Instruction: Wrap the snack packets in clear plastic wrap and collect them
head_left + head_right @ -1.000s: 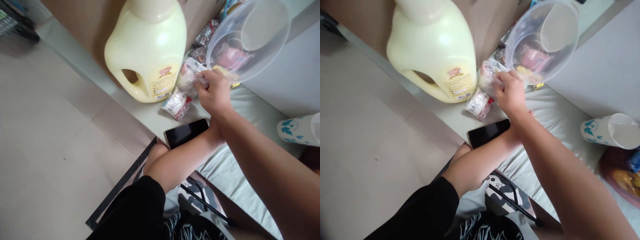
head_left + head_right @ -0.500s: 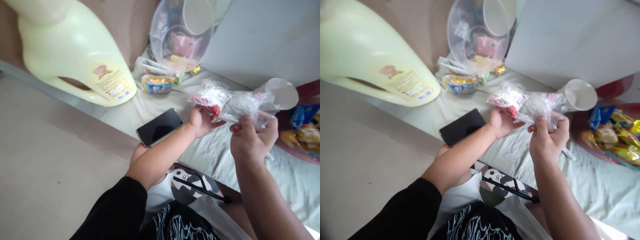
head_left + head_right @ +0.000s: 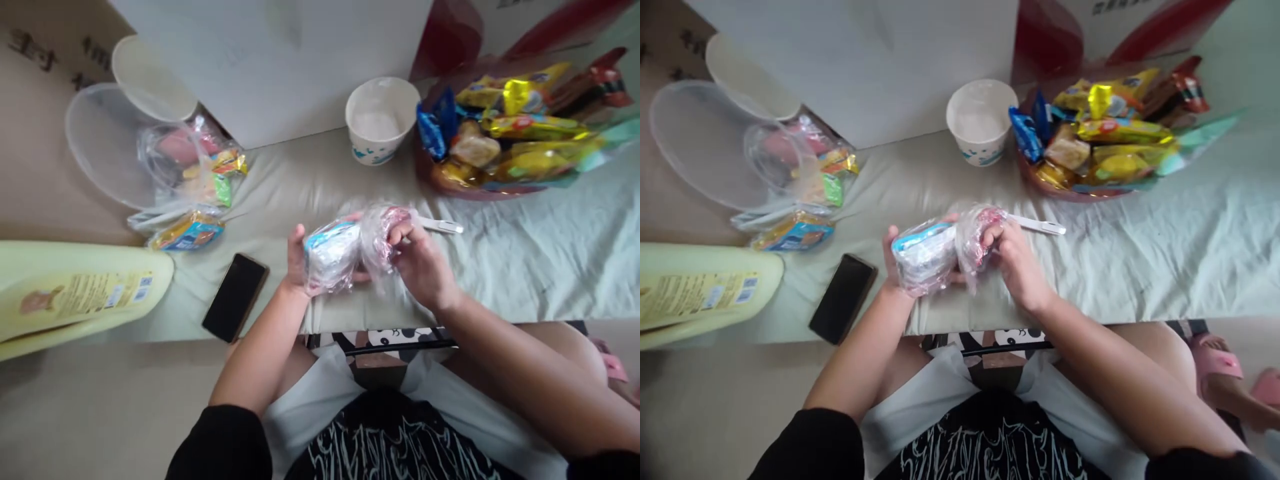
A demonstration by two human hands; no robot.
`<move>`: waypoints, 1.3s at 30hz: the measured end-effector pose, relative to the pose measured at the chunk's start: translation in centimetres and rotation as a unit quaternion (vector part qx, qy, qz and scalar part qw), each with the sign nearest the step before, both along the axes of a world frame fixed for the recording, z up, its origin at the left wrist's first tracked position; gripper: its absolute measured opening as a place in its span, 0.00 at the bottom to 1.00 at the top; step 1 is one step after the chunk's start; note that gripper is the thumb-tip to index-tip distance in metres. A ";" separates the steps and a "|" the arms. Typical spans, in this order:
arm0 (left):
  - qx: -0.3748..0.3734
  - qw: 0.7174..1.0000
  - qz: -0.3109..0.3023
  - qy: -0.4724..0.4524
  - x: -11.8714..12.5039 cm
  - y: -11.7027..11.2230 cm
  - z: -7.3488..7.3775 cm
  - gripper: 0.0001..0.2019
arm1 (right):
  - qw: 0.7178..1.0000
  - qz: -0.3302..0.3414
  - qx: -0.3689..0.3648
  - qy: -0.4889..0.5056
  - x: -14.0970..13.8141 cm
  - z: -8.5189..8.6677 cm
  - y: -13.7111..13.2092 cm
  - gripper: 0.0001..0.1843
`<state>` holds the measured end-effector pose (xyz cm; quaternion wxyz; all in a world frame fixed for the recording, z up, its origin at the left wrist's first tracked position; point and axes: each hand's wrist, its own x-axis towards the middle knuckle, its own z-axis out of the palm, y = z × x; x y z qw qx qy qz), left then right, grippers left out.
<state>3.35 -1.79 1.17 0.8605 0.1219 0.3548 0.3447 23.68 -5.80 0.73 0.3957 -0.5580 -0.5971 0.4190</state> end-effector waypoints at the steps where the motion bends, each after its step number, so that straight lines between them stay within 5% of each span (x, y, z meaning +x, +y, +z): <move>1: 0.008 1.000 -0.019 0.003 -0.1 -0.1 0.1 0.42 | 0.997 -0.010 -0.028 0.071 -0.1 0.4 0.1 0.26; 3: 0.034 0.999 -0.028 0.003 0.0 -0.3 0.3 0.42 | 0.983 -0.021 -0.073 0.165 -0.1 1.0 0.3 0.21; 8: 0.069 0.997 0.015 0.015 0.5 -0.6 0.7 0.38 | 0.974 -0.019 -0.095 0.204 -0.3 1.6 0.5 0.20; 14: 0.073 0.997 -0.016 0.029 -1.0 0.2 1.5 0.39 | 0.937 -0.131 -0.091 0.311 -0.8 0.8 1.3 0.22; 18: 0.126 0.982 0.124 0.065 -4.1 1.7 1.9 0.34 | 0.911 -0.146 -0.087 0.377 -1.3 0.2 1.4 0.16; 24: 0.195 0.902 0.365 0.125 -8.6 4.4 1.1 0.16 | 0.871 -0.152 -0.115 0.453 -2.3 -0.2 1.0 0.16; 27: 0.176 0.891 0.386 0.163 -9.0 5.1 0.9 0.08 | 0.886 -0.136 -0.109 0.429 -2.4 -0.4 0.8 0.14; 32: 0.184 0.885 0.348 0.247 -8.2 5.2 -0.1 0.15 | 0.884 -0.136 -0.127 0.429 -2.5 -0.2 0.6 0.12; 34: 0.183 0.855 0.347 0.340 -8.3 5.2 -0.8 0.18 | 0.881 -0.140 -0.128 0.433 -2.6 -0.1 0.7 0.12; 36: 0.201 0.790 0.339 0.469 -8.7 5.2 -1.2 0.22 | 0.881 -0.143 -0.124 0.433 -2.6 -0.1 0.7 0.13; 39: 0.283 0.619 0.311 0.664 -8.7 4.6 -0.9 0.27 | 0.894 -0.135 -0.118 0.411 -2.7 -0.1 0.7 0.14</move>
